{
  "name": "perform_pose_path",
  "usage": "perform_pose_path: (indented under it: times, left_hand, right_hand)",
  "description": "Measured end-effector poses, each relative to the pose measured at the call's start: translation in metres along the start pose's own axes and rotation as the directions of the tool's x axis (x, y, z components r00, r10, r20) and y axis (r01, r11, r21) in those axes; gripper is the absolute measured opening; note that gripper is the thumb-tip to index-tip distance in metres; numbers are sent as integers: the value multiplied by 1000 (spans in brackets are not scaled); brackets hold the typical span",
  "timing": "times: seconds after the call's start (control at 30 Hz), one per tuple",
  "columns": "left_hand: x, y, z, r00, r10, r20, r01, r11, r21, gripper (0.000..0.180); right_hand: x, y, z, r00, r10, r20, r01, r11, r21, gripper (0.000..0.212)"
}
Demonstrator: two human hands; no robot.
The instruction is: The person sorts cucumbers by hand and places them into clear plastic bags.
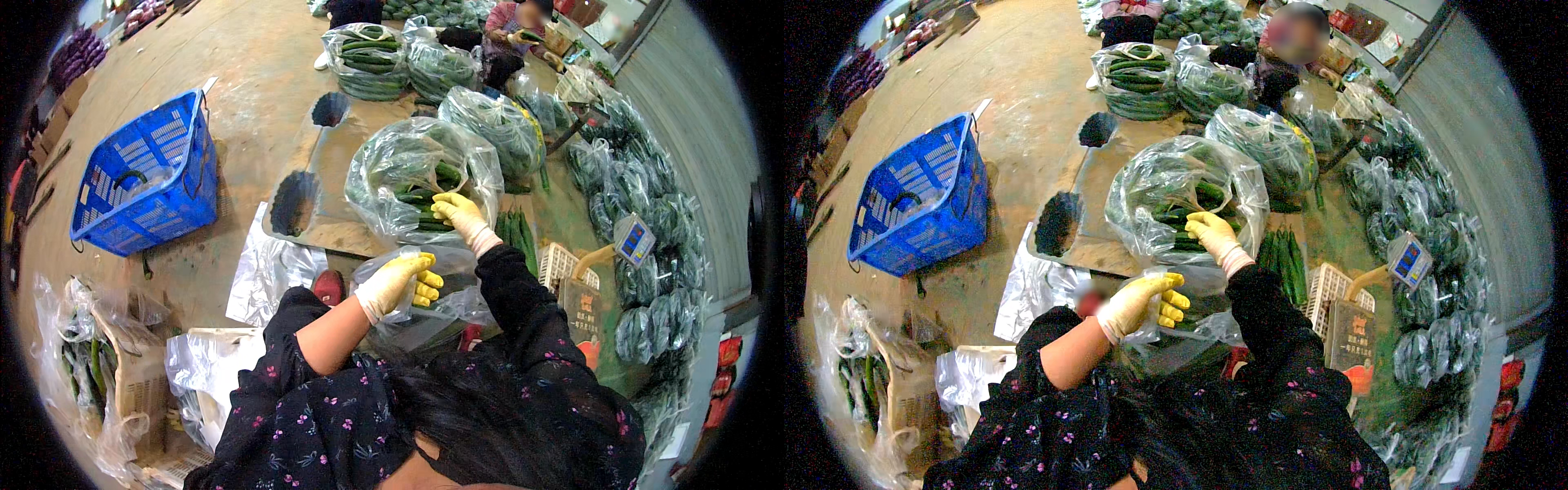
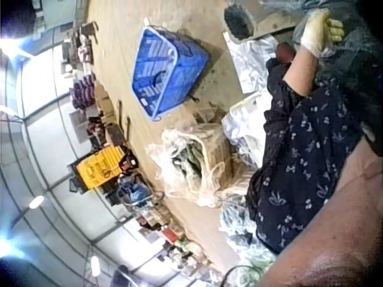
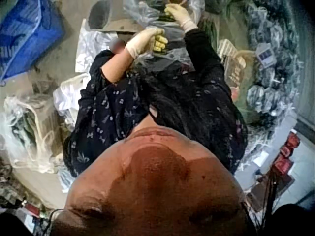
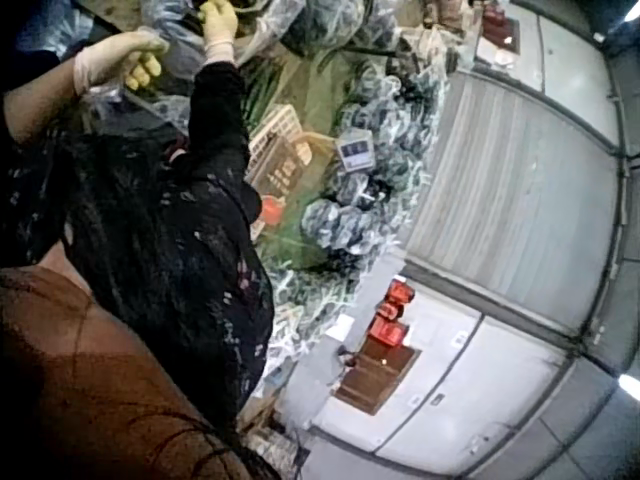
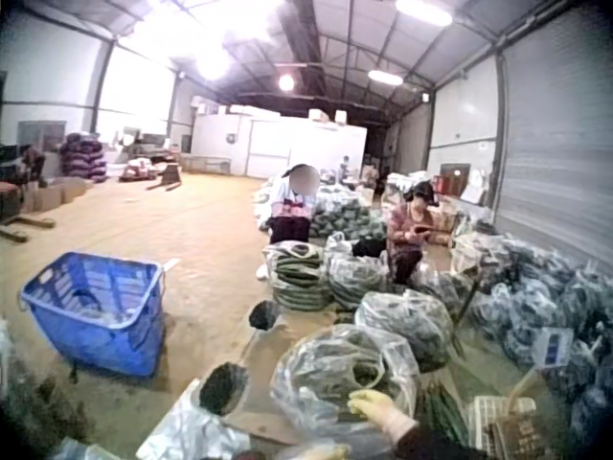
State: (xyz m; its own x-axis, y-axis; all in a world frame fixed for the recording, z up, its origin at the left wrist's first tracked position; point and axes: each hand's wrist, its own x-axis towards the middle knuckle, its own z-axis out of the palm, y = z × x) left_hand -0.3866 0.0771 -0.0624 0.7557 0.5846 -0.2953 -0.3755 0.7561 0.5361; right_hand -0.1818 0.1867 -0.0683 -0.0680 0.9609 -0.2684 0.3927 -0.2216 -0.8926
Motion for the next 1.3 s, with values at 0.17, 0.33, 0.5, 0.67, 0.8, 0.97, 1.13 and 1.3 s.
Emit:
perform_pose_path:
  times: [0.17, 0.33, 0.5, 0.67, 0.8, 0.97, 1.13, 1.3]
  left_hand:
    - [6, -3, 2, 999, -19, -33, 19, 1000, 18, 41]
    - [15, -2, 2, 999, -25, -34, 26, 999, 28, 43]
    - [16, 0, 8, 998, -51, -45, 52, 998, 22, 45]
    - [15, -1, 10, 997, -65, -40, 66, 998, 24, 43]
    - [13, -1, 10, 997, -64, -50, 66, 998, 20, 43]
    - [16, -1, 12, 997, -76, -32, 77, 996, 33, 44]
    - [16, -2, 10, 997, -68, -40, 70, 997, 44, 44]
    - [10, 1, 8, 999, -41, -32, 42, 998, 37, 46]
  right_hand:
    - [31, 24, 1, 981, -182, -70, 110, 812, -573, 37]
    - [38, 37, -13, 989, -106, 105, 139, 401, -905, 33]
    - [8, 52, -29, 969, 68, 238, 214, 255, -943, 32]
    - [-14, 55, -31, 967, 35, 254, 242, 201, -949, 23]
    - [-2, 56, -42, 944, 109, 310, 255, 354, -900, 25]
    - [52, 49, -51, 981, -129, 147, 194, 541, -818, 28]
    - [76, 68, -58, 977, 209, 47, -65, 501, -863, 57]
    - [79, 56, -56, 897, 438, 55, -110, 344, -932, 79]
